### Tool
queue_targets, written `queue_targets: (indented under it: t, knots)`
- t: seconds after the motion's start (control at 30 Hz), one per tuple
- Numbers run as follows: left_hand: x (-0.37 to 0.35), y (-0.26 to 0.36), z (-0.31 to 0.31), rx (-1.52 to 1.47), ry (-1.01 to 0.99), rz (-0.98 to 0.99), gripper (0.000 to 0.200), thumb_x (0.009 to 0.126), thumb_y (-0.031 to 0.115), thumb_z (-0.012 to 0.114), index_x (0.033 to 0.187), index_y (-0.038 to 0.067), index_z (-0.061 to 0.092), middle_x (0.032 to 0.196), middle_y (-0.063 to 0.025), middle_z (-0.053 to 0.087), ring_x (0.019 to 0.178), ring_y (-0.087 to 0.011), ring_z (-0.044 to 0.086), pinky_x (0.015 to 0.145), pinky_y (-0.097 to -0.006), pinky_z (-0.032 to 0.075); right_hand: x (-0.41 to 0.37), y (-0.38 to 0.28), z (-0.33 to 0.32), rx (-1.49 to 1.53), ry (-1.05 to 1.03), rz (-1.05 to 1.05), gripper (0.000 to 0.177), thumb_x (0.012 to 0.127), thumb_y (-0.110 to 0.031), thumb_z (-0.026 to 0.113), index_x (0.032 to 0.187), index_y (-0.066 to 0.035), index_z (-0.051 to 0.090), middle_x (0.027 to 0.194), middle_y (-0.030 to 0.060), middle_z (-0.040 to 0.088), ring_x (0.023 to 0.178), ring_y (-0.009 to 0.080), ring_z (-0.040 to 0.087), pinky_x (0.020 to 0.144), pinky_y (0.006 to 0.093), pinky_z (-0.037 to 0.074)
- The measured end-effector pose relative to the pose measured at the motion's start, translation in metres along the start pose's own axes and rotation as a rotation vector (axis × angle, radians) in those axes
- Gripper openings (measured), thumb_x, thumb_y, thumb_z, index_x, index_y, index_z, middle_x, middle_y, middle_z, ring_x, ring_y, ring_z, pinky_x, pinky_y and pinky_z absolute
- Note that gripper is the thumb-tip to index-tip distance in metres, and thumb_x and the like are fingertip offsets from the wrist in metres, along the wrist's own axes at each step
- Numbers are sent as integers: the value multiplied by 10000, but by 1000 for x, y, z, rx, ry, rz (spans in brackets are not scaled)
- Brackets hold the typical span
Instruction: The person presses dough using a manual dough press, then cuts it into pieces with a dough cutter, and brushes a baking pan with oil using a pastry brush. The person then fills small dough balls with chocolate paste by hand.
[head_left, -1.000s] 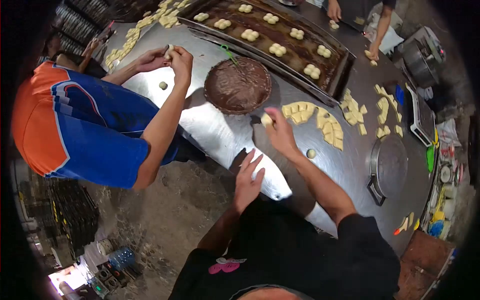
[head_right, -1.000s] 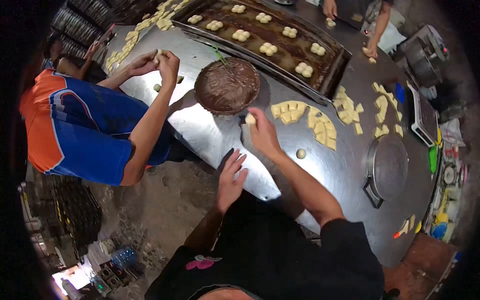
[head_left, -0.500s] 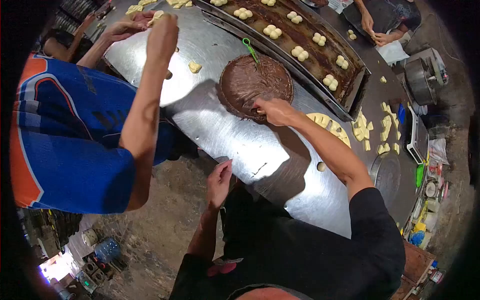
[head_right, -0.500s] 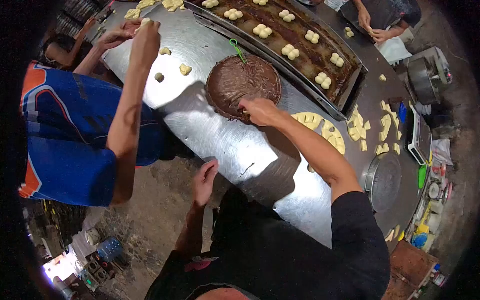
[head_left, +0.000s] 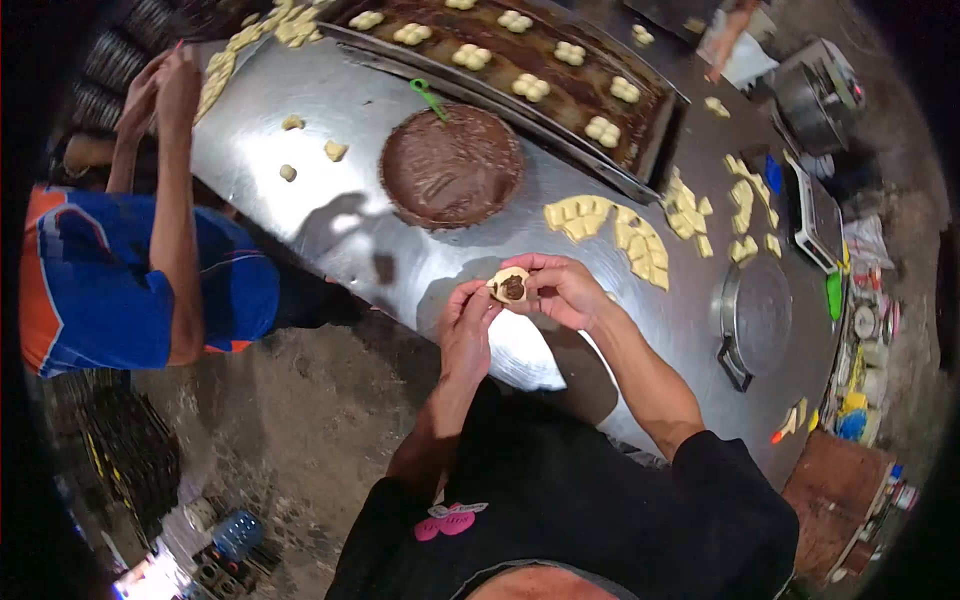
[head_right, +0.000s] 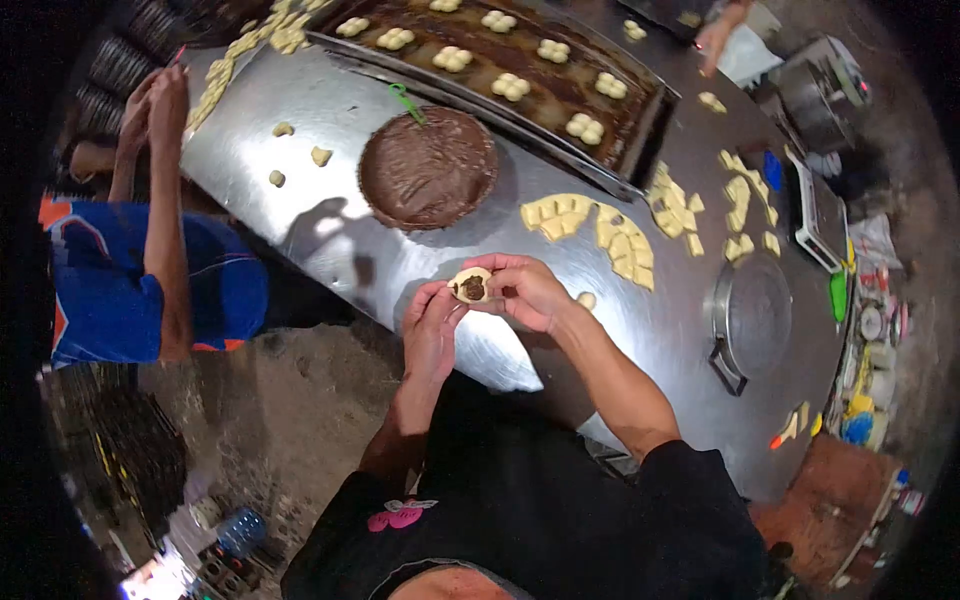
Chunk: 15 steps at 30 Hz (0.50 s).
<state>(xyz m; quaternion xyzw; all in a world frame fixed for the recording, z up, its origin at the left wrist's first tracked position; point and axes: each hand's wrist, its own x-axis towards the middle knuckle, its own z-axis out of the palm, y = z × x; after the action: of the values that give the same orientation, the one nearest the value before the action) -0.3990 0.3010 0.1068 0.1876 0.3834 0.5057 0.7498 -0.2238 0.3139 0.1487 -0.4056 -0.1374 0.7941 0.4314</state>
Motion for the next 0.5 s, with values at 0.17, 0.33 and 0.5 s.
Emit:
queue_targets:
  t: [0.17,0.33,0.5]
  knots:
    - [-32,-27,26,162,22,-43,177,947,101,569,1091,-2,565,1019,-85,622,915,-155,616,782,-312,533,-61,43,-11,-374,254,-403,420,848,51,514,1268,54,511,1166,171,595,968,259,647,834,325,544]
    - [-65,-47,42,469,-96,165,110,901,34,610,998,-11,635,1039,-79,624,933,-122,591,781,-275,508,-108,68,-11,-1239,515,-900,381,888,-21,556,1265,26,528,1071,265,631,927,358,655,778,377,534]
    - [-70,-40,30,233,-380,52,124,850,-40,608,968,-2,619,1028,-76,616,946,-149,578,838,-295,468,-132,52,-10,-1212,450,-852,147,848,-136,659,947,-26,669,842,141,649,767,301,655,685,355,520]
